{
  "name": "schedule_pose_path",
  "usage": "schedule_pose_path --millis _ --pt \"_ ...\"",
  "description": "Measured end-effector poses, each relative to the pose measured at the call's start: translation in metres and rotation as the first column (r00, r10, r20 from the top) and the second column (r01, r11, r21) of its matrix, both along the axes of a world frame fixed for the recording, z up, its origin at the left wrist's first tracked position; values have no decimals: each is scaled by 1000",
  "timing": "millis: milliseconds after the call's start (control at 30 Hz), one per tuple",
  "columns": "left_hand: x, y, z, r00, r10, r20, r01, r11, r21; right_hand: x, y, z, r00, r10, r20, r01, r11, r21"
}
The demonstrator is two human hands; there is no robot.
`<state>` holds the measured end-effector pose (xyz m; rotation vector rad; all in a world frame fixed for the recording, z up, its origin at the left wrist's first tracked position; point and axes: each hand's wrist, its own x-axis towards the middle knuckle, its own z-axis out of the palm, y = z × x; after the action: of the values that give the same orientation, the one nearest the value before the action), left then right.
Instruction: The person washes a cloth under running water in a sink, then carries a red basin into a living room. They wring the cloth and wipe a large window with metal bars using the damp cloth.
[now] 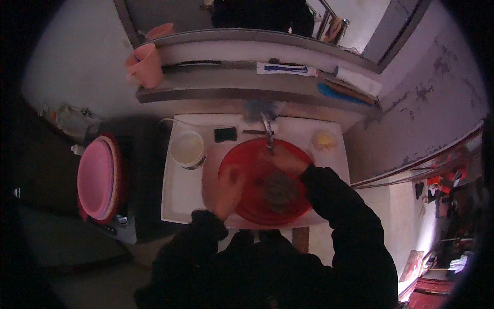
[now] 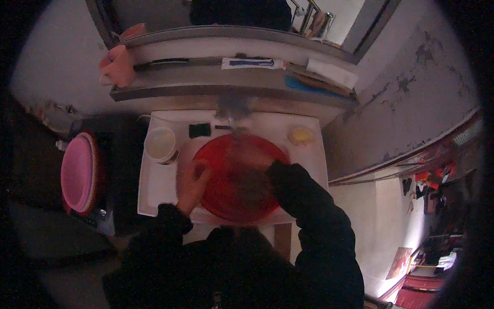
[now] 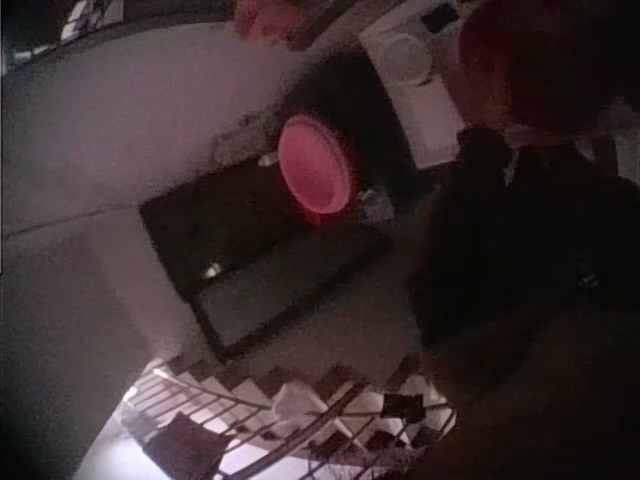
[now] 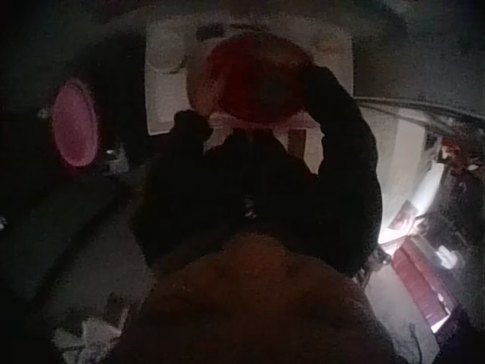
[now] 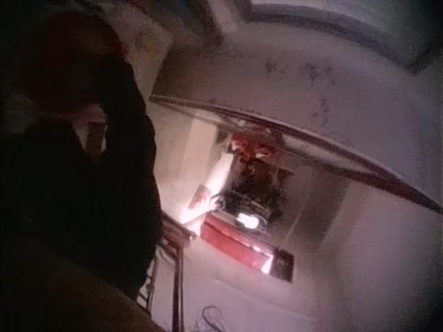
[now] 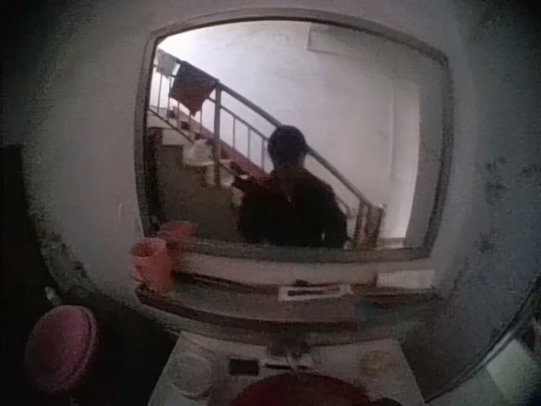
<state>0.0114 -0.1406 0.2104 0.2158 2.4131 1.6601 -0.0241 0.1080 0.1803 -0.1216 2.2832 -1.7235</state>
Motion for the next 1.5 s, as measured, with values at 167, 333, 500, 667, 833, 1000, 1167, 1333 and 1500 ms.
schedule_pose_path --millis 167,333,500,667,833,1000,1167,1333,1500 --pt "-70 73 -73 837 -511 -195 406 820 -405 20 36 -23 968 160 -191 -154 987 43" --pt "-79 128 -196 552 -833 -52 712 502 -492 49 81 -29 975 197 -102 -119 852 510" --pt "-60 158 -246 298 -935 191 936 326 134 70 86 -17 849 91 -520 192 864 465" --pt "-98 107 -192 394 -912 116 907 406 108 67 95 -16 991 71 -116 -10 886 463" --pt "-119 74 -112 817 -522 246 426 832 355 42 70 -21 981 -39 188 -15 960 278" --pt "-105 70 -54 831 -517 206 473 851 229 22 21 12 995 -15 98 48 940 -337" --pt "-100 39 -29 958 -266 105 285 909 -303 23 24 64 998 43 54 -40 998 -55" --pt "-94 49 -40 872 -485 61 484 874 36 24 15 61 992 122 -25 -123 992 -23" --pt "-90 66 -55 711 -701 -50 676 702 -223 20 3 12 997 62 45 -61 998 -18"
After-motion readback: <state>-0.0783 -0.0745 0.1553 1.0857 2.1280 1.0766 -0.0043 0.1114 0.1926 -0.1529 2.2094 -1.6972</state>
